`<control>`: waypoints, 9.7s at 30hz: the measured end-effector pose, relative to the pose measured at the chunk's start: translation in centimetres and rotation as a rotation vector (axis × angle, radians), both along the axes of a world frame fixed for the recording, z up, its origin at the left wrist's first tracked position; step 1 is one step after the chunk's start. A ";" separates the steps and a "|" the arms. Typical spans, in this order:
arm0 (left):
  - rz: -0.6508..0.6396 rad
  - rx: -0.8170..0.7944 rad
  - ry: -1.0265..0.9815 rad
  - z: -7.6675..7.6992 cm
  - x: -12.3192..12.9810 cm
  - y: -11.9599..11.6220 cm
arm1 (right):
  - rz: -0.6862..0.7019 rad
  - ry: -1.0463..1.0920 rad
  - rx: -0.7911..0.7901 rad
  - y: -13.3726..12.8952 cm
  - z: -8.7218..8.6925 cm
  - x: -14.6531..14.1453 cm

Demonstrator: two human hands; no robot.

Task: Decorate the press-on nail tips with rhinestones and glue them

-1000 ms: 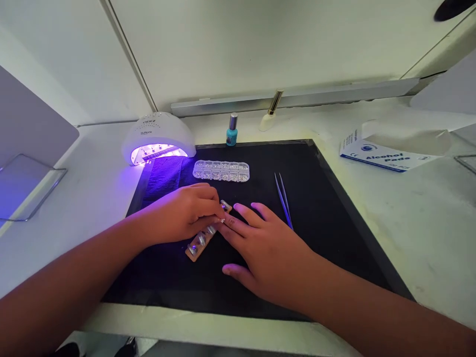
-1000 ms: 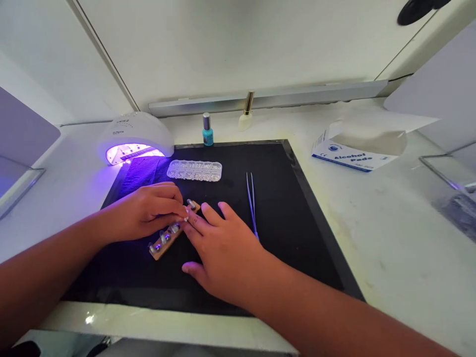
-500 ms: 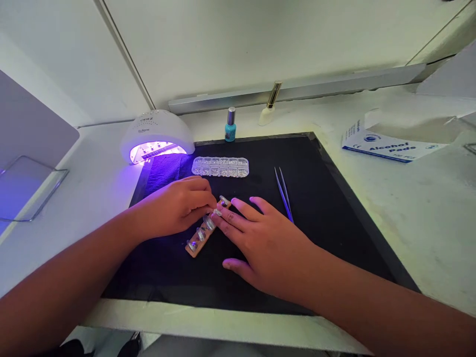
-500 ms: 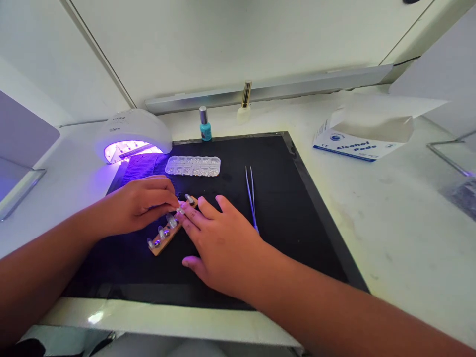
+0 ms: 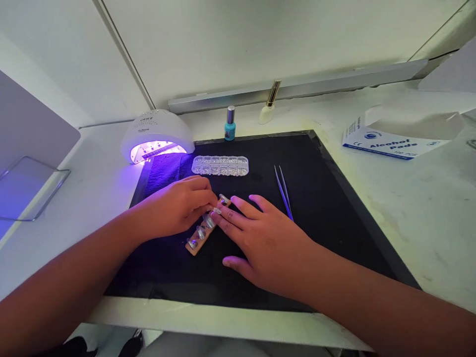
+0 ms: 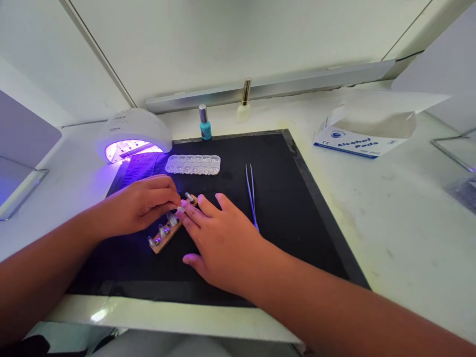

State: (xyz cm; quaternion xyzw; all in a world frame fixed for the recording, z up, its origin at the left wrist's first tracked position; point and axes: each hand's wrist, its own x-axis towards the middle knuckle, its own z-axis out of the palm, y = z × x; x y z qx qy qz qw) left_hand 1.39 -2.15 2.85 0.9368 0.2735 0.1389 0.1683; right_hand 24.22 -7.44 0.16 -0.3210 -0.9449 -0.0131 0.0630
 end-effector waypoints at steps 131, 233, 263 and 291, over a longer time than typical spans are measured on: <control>0.280 -0.059 -0.127 0.6 0.3 -3.5 | 0.086 0.083 0.007 -0.6 -0.2 -0.6; 0.101 -0.162 0.011 1.6 -3.0 -3.0 | 0.130 0.085 -0.013 -1.5 -0.8 -1.1; -0.048 -0.210 0.060 1.8 -2.6 -4.0 | 0.182 0.131 0.022 -2.6 -1.2 -1.8; 0.010 -0.307 0.089 1.9 -2.9 -3.9 | 0.183 0.109 0.032 -2.5 -0.9 -1.9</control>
